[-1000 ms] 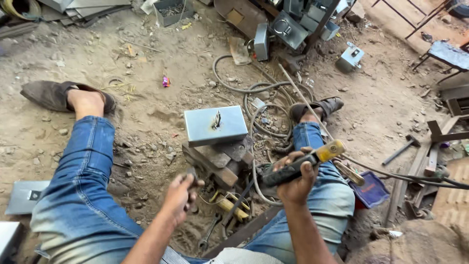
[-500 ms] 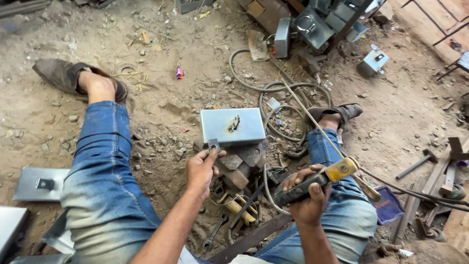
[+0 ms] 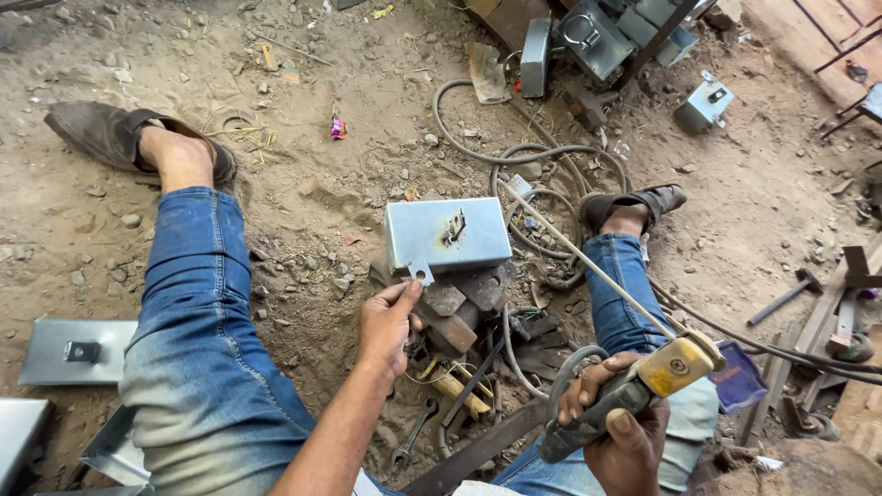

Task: The person welds small metal components onto a rectangular metal box. They position metal tabs and join them to the box using a welding electrode, causing visible sparks while working on the ground.

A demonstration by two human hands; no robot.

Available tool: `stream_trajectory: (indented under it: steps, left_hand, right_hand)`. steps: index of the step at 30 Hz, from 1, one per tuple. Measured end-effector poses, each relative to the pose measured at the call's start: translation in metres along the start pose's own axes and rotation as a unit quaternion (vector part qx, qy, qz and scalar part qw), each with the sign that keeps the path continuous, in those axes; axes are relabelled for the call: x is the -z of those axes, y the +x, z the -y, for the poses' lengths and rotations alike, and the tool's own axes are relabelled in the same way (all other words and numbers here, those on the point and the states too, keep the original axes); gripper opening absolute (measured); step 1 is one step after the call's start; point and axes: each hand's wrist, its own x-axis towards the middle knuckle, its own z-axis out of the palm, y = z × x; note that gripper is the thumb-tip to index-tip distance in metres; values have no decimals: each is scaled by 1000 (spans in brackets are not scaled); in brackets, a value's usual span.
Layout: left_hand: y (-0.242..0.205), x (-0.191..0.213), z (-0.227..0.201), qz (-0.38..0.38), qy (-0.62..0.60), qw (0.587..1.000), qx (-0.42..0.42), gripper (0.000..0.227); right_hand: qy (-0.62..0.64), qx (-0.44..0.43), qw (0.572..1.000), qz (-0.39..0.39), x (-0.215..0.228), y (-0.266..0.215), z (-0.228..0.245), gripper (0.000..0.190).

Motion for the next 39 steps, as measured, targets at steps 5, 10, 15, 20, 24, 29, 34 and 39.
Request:
stream_trajectory:
  steps: [5,10,15,20,24,29,34,39]
  left_hand:
    - [5,1,6,-6,-6,1000,-19,27]
    - [9,6,9,0,-28,999,-41,27]
    - [15,4,15,-4,17,996,-93,26]
    - [22,2,18,-30,42,994,-101,24]
    - [12,-3,19,-37,25,995,-92,22]
    - [2,-8,1,-78,79,993,-39,19]
    - [-2,-7,-2,-72,50,995,-50,19]
    - [4,-6,0,-61,38,995,-64,20]
  right_hand:
    - [-83,-14,996,3,-18,4,8,55]
    - [-373,-62,925,-33,-38,13,26,55]
    - [-511,-132,849,16,-58,32,47,58]
    - [-529,-140,834,67,-86,49,41,62]
    - [-548,-170,816,75,-97,53,42,70]
    - [-542,-196,815,61,-109,57,40,72]
    - [-543,-187,815,75,-110,53,39,68]
    - [-540,-145,825,82,-106,53,37,66]
